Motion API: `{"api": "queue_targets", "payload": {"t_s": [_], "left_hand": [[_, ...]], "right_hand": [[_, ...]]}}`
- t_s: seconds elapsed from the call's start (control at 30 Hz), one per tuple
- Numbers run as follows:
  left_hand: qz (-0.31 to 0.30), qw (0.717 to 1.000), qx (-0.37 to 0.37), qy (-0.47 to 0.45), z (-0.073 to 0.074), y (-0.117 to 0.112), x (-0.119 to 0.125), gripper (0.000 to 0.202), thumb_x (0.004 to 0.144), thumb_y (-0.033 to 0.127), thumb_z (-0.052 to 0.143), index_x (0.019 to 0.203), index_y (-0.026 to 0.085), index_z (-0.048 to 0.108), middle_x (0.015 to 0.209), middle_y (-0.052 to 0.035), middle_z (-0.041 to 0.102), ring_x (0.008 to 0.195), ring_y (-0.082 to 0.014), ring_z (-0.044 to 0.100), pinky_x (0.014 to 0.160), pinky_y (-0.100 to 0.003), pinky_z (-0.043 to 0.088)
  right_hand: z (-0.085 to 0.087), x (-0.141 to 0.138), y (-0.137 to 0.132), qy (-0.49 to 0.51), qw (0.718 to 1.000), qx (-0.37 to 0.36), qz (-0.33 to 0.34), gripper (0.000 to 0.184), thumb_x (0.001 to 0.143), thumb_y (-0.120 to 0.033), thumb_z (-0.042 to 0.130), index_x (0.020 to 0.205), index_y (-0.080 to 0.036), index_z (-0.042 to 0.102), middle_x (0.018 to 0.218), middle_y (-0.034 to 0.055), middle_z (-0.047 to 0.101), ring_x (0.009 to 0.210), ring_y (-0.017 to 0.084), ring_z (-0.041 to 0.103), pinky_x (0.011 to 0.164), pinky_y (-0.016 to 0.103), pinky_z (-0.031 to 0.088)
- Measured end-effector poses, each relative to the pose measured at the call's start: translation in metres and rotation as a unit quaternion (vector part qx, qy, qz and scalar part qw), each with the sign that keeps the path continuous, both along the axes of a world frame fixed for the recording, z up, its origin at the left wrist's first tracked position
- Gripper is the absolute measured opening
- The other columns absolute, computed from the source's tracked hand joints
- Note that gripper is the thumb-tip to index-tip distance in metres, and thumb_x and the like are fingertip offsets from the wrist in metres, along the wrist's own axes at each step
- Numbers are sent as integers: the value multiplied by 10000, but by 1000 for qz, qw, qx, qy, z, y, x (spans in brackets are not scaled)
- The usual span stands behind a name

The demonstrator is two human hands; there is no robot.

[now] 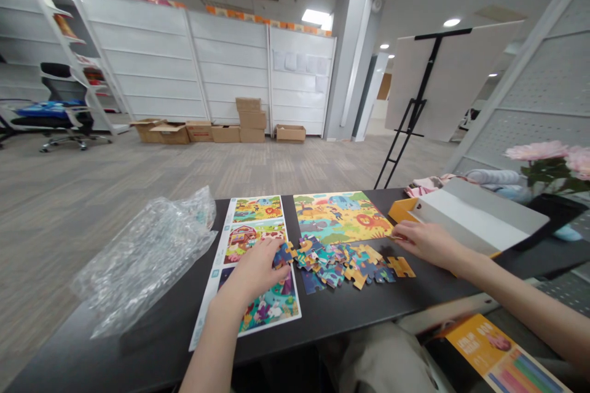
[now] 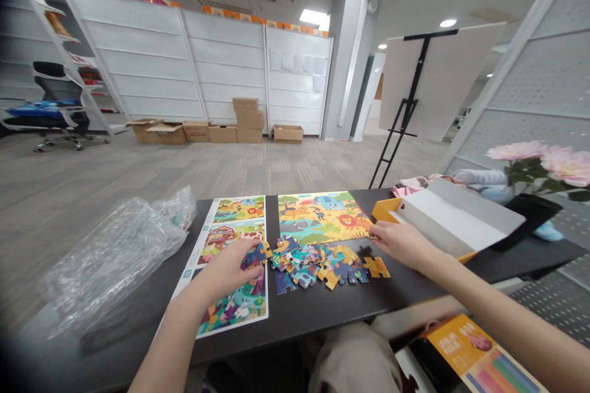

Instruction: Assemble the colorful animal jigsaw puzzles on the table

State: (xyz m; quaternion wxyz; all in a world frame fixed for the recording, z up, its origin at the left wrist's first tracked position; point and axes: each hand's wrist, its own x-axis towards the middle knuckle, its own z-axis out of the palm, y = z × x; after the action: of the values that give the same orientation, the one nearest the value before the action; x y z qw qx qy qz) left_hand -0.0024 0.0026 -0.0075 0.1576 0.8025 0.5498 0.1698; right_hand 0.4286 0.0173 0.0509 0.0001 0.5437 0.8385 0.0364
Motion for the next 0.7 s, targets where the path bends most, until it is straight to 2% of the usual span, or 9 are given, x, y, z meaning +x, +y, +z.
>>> {"api": "queue_targets", "payload": {"t_s": [0.1,0.2,0.37,0.43,0.53,0.6,0.7], "left_hand": [[-1,1000,3,-2,-1,0,0,518,812,327,631,1300,156,594,1368,-175,622,1265,-324,581,1083,-444,448],[3,1000,1,-3,-2,1,-1,520,804,328,645,1301,184,593,1378,-160,620,1272,-318,578,1086,-436,444],[1,1000,-2,3,-2,1,-1,530,809,335,640,1313,179,584,1384,-161,615,1274,-314,575,1089,-432,441],[-1,1000,-2,3,0,1,-1,527,814,333,634,1312,169,586,1381,-168,614,1272,-318,575,1090,-437,441],[-2,1000,0,6,1,0,0,519,818,332,630,1306,159,593,1371,-171,619,1271,-320,577,1094,-436,439],[0,1000,0,9,1,0,1,523,824,339,627,1313,157,590,1372,-171,617,1274,-321,576,1098,-434,436],[1,1000,-2,11,1,0,1,522,830,343,624,1318,161,586,1375,-169,616,1275,-321,578,1099,-433,435]], "right_hand": [[-11,-6,-3,2,1000,-22,14,186,915,-283,490,934,-234,669,950,87,723,781,231,687,671,310,479],[-15,-10,-5,21,998,-65,13,158,883,-303,555,953,-235,679,912,82,724,790,243,688,701,327,497],[-4,-4,-6,92,985,-146,30,211,902,-378,543,934,-237,695,884,73,738,768,243,681,728,338,508],[6,7,0,139,981,-138,0,276,927,-413,495,967,-233,701,918,90,753,797,259,684,750,355,514],[17,34,18,214,971,-47,-96,325,925,-438,438,952,-229,685,963,125,757,869,300,682,817,410,509],[17,54,33,249,959,-20,-133,318,902,-438,421,915,-244,671,937,138,755,843,300,665,789,426,508],[7,77,55,266,950,-42,-158,308,849,-439,418,856,-272,677,880,134,759,771,286,630,657,405,486]]}}
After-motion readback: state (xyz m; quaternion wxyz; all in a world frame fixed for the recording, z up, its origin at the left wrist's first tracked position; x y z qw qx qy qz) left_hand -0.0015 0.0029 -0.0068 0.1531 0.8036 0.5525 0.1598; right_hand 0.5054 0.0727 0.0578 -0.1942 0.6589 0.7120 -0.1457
